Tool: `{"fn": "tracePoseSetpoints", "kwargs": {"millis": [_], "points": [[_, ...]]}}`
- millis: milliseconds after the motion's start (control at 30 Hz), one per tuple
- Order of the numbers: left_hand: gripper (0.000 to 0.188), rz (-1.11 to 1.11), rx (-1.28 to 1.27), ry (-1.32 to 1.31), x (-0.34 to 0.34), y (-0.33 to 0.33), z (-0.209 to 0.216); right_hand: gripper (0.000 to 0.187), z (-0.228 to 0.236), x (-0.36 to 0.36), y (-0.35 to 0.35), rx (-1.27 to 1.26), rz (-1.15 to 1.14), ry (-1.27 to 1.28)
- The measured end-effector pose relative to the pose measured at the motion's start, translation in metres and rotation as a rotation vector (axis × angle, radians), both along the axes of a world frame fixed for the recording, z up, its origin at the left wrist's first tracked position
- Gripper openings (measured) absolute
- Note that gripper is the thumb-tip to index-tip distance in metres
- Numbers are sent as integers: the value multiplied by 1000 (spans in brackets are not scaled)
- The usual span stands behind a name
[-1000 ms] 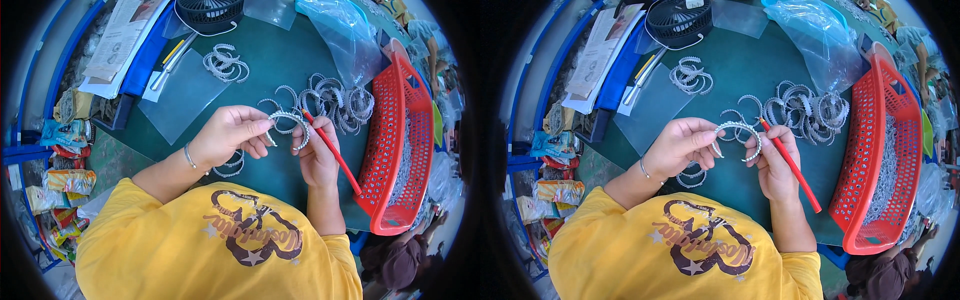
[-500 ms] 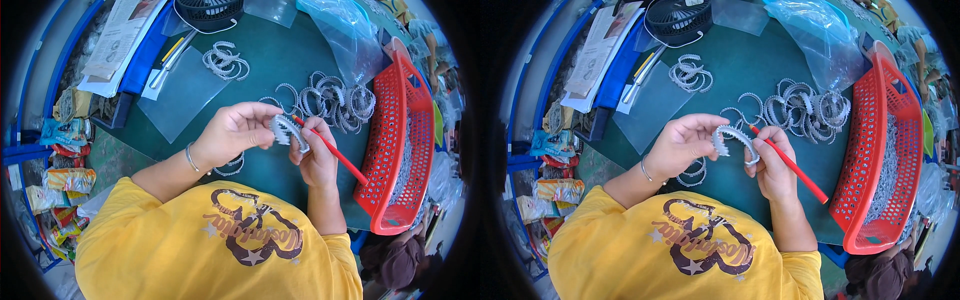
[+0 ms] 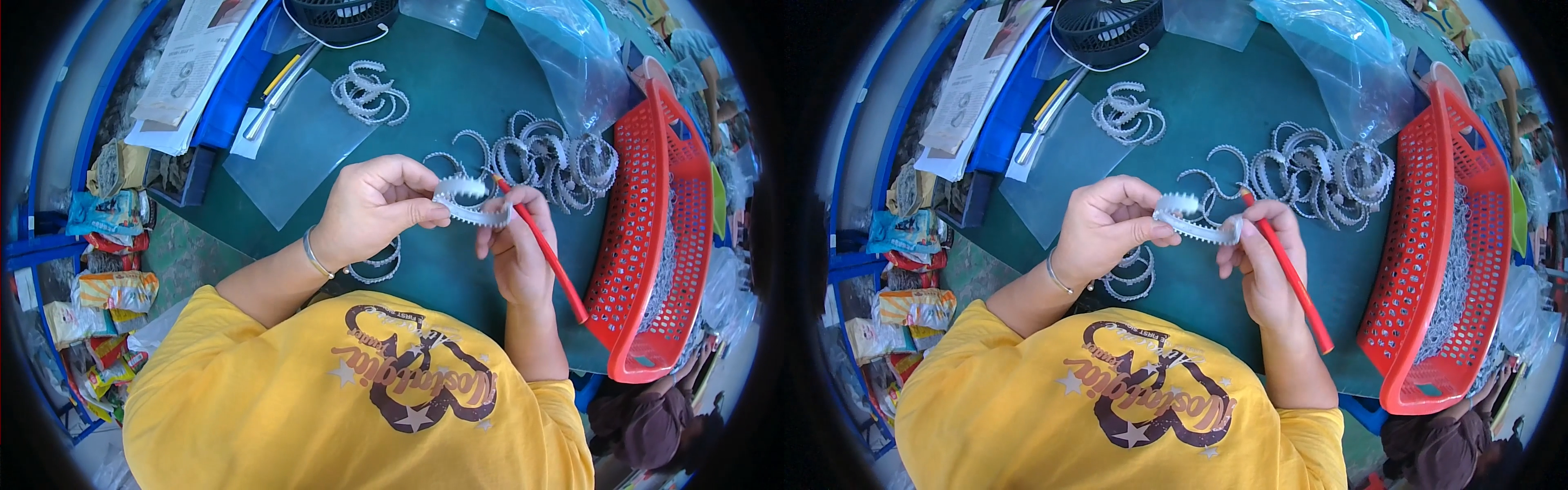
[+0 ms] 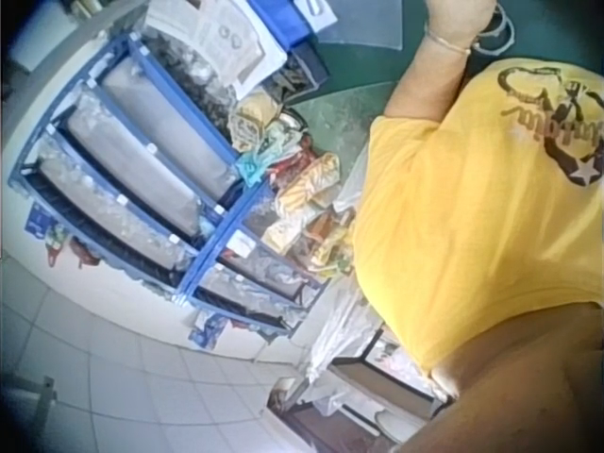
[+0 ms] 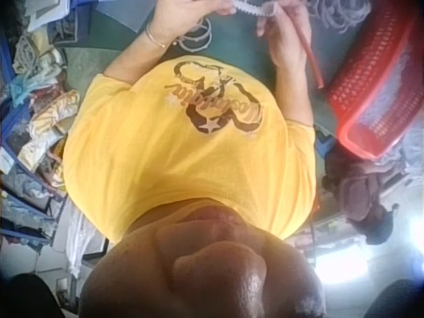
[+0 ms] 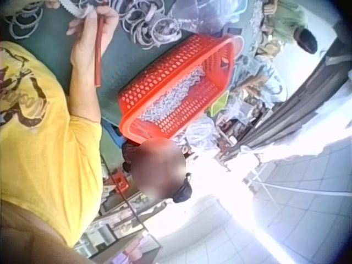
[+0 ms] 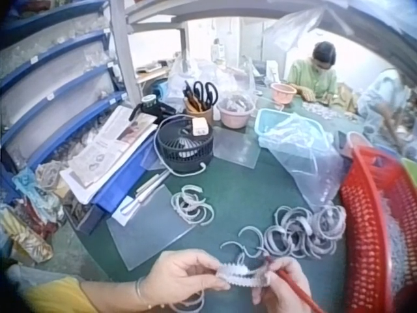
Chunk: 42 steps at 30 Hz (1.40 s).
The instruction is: The person assembles small metal rings and curved toothed components by hand at a workbench.
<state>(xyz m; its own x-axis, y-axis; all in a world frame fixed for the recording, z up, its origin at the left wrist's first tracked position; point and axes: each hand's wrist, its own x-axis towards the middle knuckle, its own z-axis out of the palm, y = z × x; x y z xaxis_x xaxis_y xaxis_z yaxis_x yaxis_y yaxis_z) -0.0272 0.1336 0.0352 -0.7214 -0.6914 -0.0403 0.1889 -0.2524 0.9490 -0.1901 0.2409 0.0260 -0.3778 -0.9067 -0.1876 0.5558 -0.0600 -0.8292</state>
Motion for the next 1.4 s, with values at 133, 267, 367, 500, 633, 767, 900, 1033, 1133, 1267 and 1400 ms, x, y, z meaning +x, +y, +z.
{"fn": "tracePoseSetpoints", "kwargs": {"millis": [133, 267, 367, 500, 633, 767, 900, 1033, 1133, 1267, 1400], "points": [[15, 48, -51, -41, 0, 0, 5, 27, -4, -2, 5, -182, -67, 96], [15, 35, -91, -18, 0, 2, 6, 34, -10, 1, 2, -216, -91, 259], [14, 15, -88, -12, -1, 2, 3, 36, -11, -1, 6, -282, -105, 329], [16, -15, 83, -36, 0, -1, 4, 39, -3, 3, 6, -337, -150, 394], [21, -129, 353, -34, 1, -3, 3, 40, 2, 5, 1, -393, -167, 447], [28, -193, 442, -16, 2, -1, 3, 40, 9, 7, -3, -425, -155, 422], [30, -266, 447, -23, 4, -1, 5, 37, 13, 8, -3, -411, -154, 433], [28, -317, 461, -10, 5, 0, 5, 30, 12, 10, -3, -401, -183, 439], [24, -126, 429, -47, 5, 0, 13, 26, 19, 11, -2, -292, -87, 349], [19, 87, 10, -173, 26, -30, 17, 21, 11, 3, -2, -58, -102, 510], [18, 19, -398, -624, 58, -51, 30, 18, -12, -17, -6, -65, -7, 1123]]}}
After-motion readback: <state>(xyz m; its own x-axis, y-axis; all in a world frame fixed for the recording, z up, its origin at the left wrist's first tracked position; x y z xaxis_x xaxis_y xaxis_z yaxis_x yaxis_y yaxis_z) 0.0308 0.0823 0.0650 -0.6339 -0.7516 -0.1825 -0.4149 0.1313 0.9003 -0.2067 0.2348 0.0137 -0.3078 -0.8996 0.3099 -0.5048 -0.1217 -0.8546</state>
